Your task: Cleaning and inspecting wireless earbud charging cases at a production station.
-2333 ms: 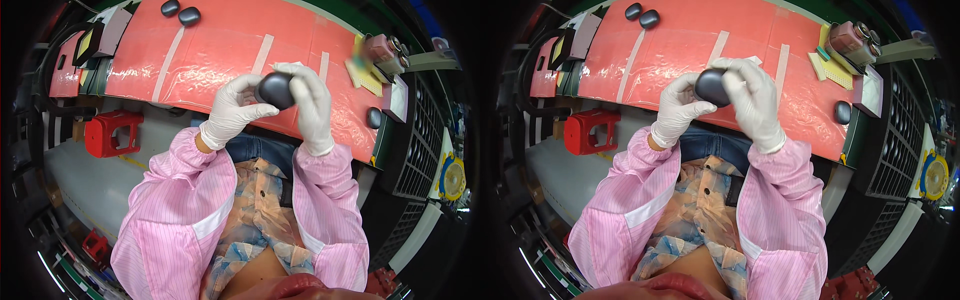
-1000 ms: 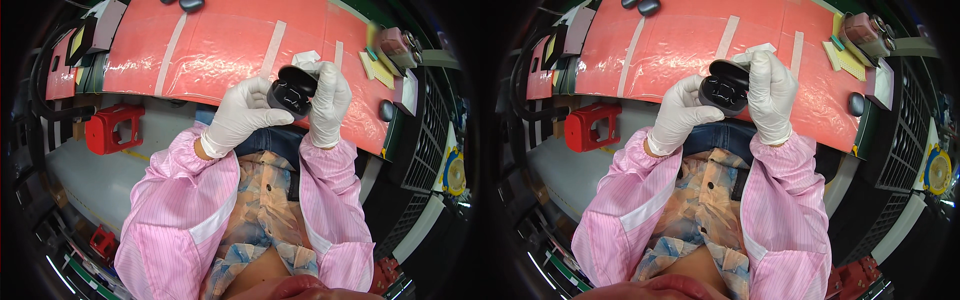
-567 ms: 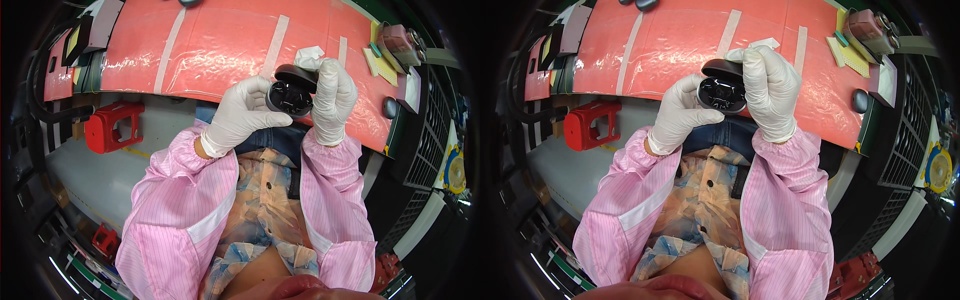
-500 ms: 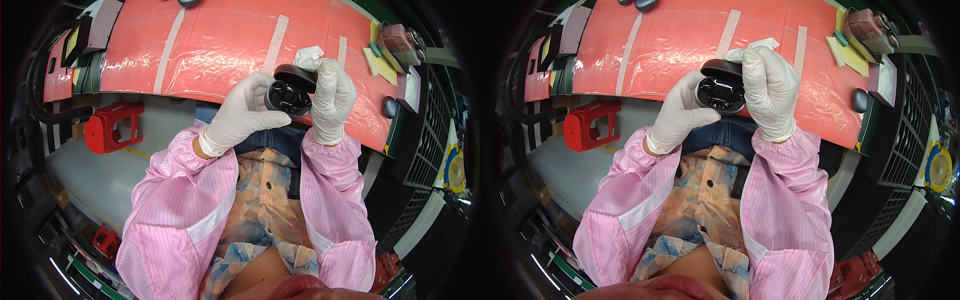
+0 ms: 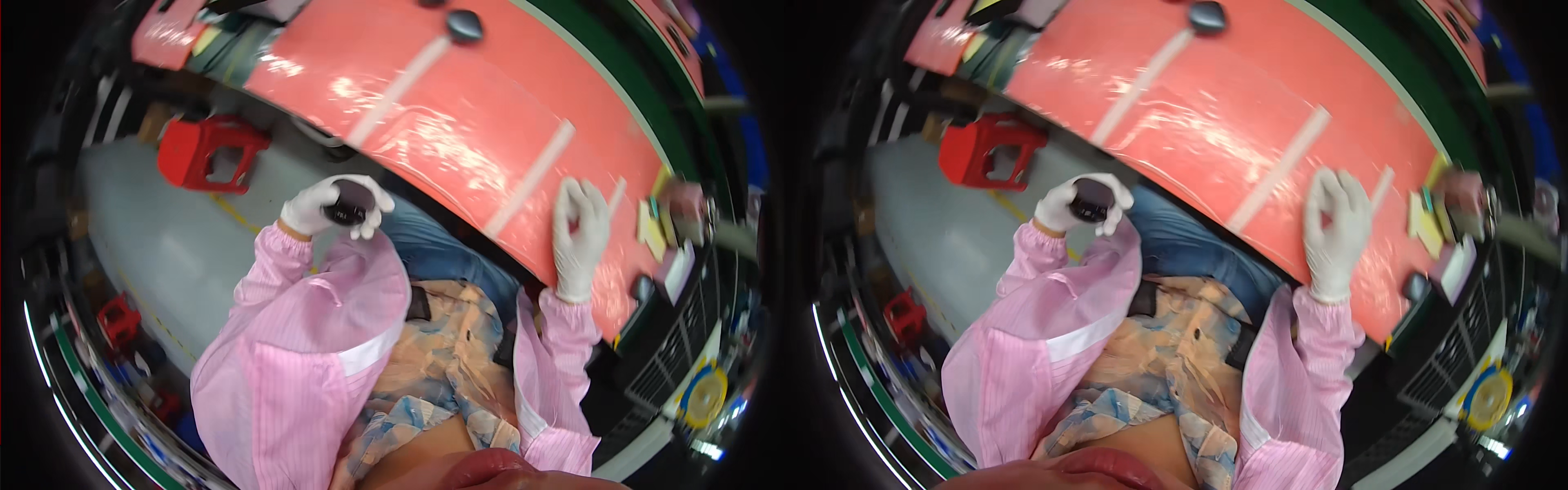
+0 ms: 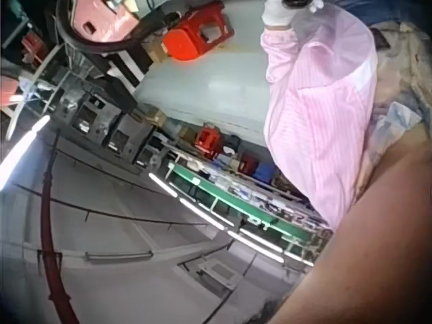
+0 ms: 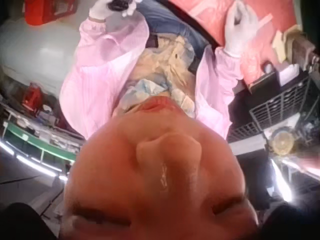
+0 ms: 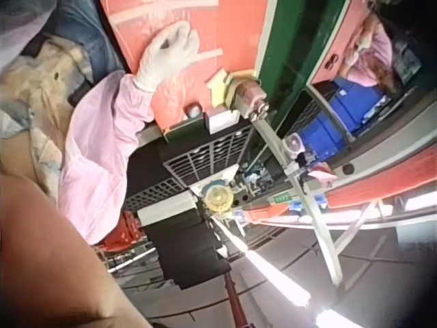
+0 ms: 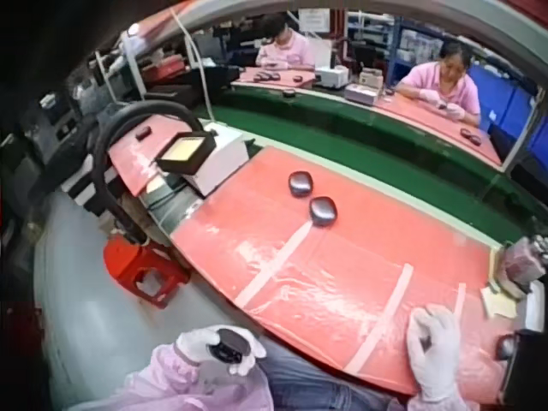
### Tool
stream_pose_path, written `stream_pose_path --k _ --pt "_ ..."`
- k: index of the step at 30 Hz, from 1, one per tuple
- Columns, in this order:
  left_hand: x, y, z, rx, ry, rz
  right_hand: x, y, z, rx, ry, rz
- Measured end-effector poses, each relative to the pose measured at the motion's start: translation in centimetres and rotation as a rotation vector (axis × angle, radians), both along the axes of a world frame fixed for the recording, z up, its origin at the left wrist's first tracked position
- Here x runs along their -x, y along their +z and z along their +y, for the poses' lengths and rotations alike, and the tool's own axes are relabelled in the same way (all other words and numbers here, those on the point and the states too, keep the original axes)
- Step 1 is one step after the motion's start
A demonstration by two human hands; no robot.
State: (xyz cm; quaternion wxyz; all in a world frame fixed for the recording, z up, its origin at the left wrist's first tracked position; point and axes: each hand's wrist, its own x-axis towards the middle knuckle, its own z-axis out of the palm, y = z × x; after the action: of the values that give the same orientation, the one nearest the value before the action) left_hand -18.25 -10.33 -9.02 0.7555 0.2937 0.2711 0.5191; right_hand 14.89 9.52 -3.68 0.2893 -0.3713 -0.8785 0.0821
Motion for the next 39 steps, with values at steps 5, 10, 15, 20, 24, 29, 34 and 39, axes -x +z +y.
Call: stream_pose_path --k 5,10,15,20,24,29,34,39 --pt "15.5 -9.7 -1.6 0.373 1.191 -0.800 -1.2 -0.6 -1.3 0.089 -0.059 -0.126" --pt "27.8 -12.3 -3.3 0.528 1.717 0.443 0.4 0.2 -2.1 -0.055 0.068 -0.176" --pt "19.9 -10.3 -2.6 0.515 1.590 -0.303 -0.2 0.2 -3.8 0.170 -0.107 -0.135" --pt "3.5 3.3 0.8 0.258 1.047 -0.405 3.9 2.3 -4.2 0.347 0.030 0.187" --pt "-3.9 8.2 4.3 0.272 0.819 -0.181 10.2 4.6 -4.8 0.212 0.433 0.342" --pt "-8.2 9.6 6.8 0.267 0.596 -0.296 10.7 5.1 -4.7 -0.044 0.502 0.185" --pt "-10.0 9.3 7.7 0.347 0.495 -0.231 7.1 4.6 -4.1 0.093 0.394 0.311" --pt "-12.2 10.1 9.1 0.348 0.484 -0.188 5.7 5.3 -4.3 0.241 0.315 0.443"
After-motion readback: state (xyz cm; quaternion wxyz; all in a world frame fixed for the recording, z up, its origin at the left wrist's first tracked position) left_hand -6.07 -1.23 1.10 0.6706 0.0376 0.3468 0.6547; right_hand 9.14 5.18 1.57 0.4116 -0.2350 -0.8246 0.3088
